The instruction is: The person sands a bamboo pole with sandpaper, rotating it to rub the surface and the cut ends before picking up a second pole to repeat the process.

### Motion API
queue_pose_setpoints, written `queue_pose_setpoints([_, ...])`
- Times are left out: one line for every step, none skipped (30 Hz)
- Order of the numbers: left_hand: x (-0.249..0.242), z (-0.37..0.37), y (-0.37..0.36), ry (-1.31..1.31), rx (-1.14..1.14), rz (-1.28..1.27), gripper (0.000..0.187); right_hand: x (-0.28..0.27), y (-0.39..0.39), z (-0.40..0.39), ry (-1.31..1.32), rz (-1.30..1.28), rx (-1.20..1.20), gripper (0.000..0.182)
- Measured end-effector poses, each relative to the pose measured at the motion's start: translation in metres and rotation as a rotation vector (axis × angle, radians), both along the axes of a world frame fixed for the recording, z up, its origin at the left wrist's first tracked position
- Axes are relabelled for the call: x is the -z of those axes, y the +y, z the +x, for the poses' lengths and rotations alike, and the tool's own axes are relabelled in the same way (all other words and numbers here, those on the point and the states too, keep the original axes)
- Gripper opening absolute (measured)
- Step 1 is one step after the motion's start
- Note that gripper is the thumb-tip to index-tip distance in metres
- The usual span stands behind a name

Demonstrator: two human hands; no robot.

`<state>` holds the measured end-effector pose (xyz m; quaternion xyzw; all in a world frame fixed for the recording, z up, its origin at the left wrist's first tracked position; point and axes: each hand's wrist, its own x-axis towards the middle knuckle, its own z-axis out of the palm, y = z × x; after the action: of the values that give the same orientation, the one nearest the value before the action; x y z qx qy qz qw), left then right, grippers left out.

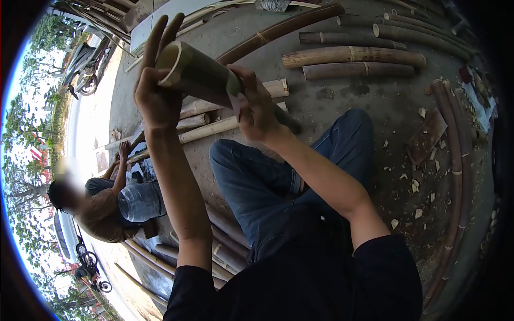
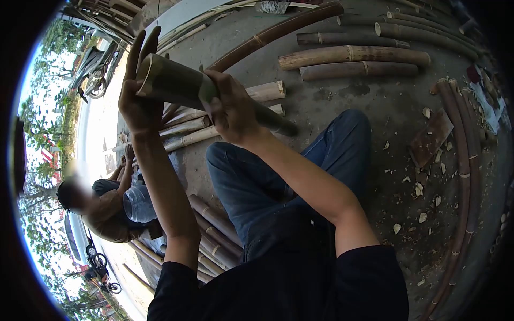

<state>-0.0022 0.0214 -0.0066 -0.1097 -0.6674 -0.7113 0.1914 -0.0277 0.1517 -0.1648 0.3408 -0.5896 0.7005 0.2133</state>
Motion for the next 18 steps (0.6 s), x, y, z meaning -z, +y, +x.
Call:
queue_pose_setpoints([-0.001, 0.003, -0.013, -0.034, 0.045, -0.029, 0.083, 0.032, 0.008, 0.0, -0.059, 0.018, -0.091, 0.058])
queue_pose_setpoints([-0.004, 0.005, -0.019, -0.078, 0.019, -0.085, 0.088, 0.034, 0.013, -0.004, -0.116, 0.034, -0.179, 0.061])
queue_pose_setpoints([-0.004, 0.005, -0.022, -0.088, 0.007, -0.143, 0.089, 0.034, 0.007, -0.011, -0.105, 0.025, -0.168, 0.061])
queue_pose_setpoints([-0.006, 0.001, -0.024, -0.071, 0.016, -0.195, 0.09, 0.009, 0.005, -0.009, -0.161, -0.032, -0.269, 0.056])
queue_pose_setpoints([-0.005, 0.0, -0.025, -0.067, 0.027, -0.243, 0.091, -0.02, 0.003, -0.003, -0.228, -0.089, -0.369, 0.051])
queue_pose_setpoints([-0.009, -0.001, -0.02, -0.096, 0.063, -0.235, 0.087, -0.061, 0.002, -0.002, -0.219, -0.044, -0.333, 0.052])
queue_pose_setpoints([-0.014, -0.003, -0.015, -0.117, 0.099, -0.227, 0.084, -0.101, -0.002, -0.006, -0.201, 0.001, -0.297, 0.054])
queue_pose_setpoints([-0.012, -0.012, -0.027, 0.055, -0.081, -0.737, 0.079, -0.126, -0.008, -0.009, -0.19, 0.049, -0.241, 0.056])
queue_pose_setpoints([-0.004, -0.017, -0.026, 0.063, -0.085, -0.439, 0.081, -0.139, -0.012, -0.014, -0.174, 0.097, -0.187, 0.059])
queue_pose_setpoints([0.0, -0.019, -0.03, 0.096, -0.183, -0.517, 0.078, -0.134, -0.015, -0.018, -0.175, 0.095, -0.186, 0.059])
queue_pose_setpoints([0.002, -0.02, -0.035, 0.131, -0.283, -0.594, 0.075, -0.126, -0.019, -0.021, -0.071, 0.098, -0.114, 0.06])
queue_pose_setpoints([0.005, -0.019, -0.039, 0.208, -0.373, -0.613, 0.074, -0.121, -0.023, -0.025, 0.04, 0.099, -0.041, 0.06])
queue_pose_setpoints([0.006, -0.015, -0.041, 0.285, -0.466, -0.631, 0.072, -0.121, -0.023, -0.025, 0.05, 0.098, -0.045, 0.06])
queue_pose_setpoints([-0.002, -0.007, -0.029, 0.187, -0.395, -0.443, 0.071, -0.12, -0.023, -0.02, 0.103, 0.061, 0.01, 0.058])
queue_pose_setpoints([-0.013, 0.002, -0.017, 0.082, -0.32, -0.258, 0.07, -0.119, -0.024, -0.015, 0.146, 0.023, 0.065, 0.056])
queue_pose_setpoints([-0.025, 0.008, -0.01, -0.097, -0.219, -0.157, 0.069, -0.117, -0.027, -0.013, 0.14, 0.014, 0.059, 0.055])
queue_pose_setpoints([-0.034, 0.013, -0.005, -0.273, -0.121, -0.049, 0.067, -0.114, -0.028, -0.01, 0.132, 0.016, 0.049, 0.055])
queue_pose_setpoints([-0.038, 0.015, -0.004, -0.273, -0.131, -0.044, 0.067, -0.113, -0.026, -0.008, 0.129, 0.004, 0.037, 0.055])
